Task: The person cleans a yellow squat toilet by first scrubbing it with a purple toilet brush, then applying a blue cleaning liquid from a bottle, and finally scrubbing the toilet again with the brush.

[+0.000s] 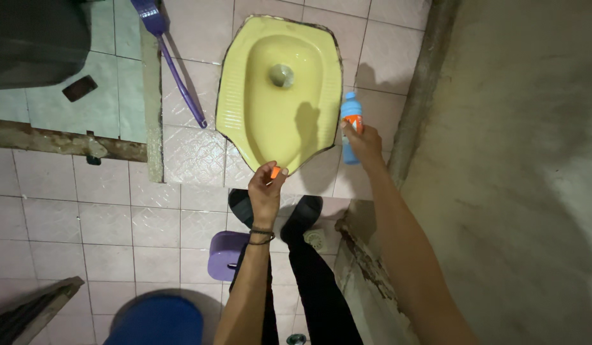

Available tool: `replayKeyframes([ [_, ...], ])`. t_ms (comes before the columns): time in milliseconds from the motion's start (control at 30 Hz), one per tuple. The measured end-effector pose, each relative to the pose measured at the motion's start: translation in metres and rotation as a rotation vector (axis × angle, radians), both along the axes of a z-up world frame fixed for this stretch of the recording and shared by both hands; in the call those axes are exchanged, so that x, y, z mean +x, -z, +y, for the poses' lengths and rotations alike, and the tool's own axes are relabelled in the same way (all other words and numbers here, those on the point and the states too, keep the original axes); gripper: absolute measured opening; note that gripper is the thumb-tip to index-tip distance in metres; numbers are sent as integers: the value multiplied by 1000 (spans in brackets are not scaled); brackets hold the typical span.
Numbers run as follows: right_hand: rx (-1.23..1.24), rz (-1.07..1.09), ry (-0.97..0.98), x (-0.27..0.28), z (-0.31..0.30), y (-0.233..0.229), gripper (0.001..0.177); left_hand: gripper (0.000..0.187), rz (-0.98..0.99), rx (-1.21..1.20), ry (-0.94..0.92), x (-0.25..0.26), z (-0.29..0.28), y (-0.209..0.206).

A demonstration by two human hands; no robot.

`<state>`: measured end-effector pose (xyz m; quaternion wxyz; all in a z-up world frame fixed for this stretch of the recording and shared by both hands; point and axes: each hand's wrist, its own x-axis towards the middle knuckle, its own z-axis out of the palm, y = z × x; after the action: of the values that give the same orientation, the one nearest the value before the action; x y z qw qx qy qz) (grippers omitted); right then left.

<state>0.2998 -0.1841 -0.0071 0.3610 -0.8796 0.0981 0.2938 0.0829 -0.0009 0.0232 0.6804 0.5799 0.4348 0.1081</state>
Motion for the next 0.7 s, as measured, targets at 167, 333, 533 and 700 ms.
replayKeyframes([
  [167, 77, -143, 16, -19, 5, 1, 51, 34, -153, -126, -77, 9, 7, -21],
  [333, 406, -189, 122, -61, 25, -22, 32, 35, -211, -225, -99, 26, 15, -65],
  [533, 450, -150, -37, -104, 62, -88, 30, 38, -363, -173, -31, 51, 37, -135],
  [700, 714, -128, -166, -119, 87, -152, 51, 36, -436, -155, -2, 59, 59, -183],
])
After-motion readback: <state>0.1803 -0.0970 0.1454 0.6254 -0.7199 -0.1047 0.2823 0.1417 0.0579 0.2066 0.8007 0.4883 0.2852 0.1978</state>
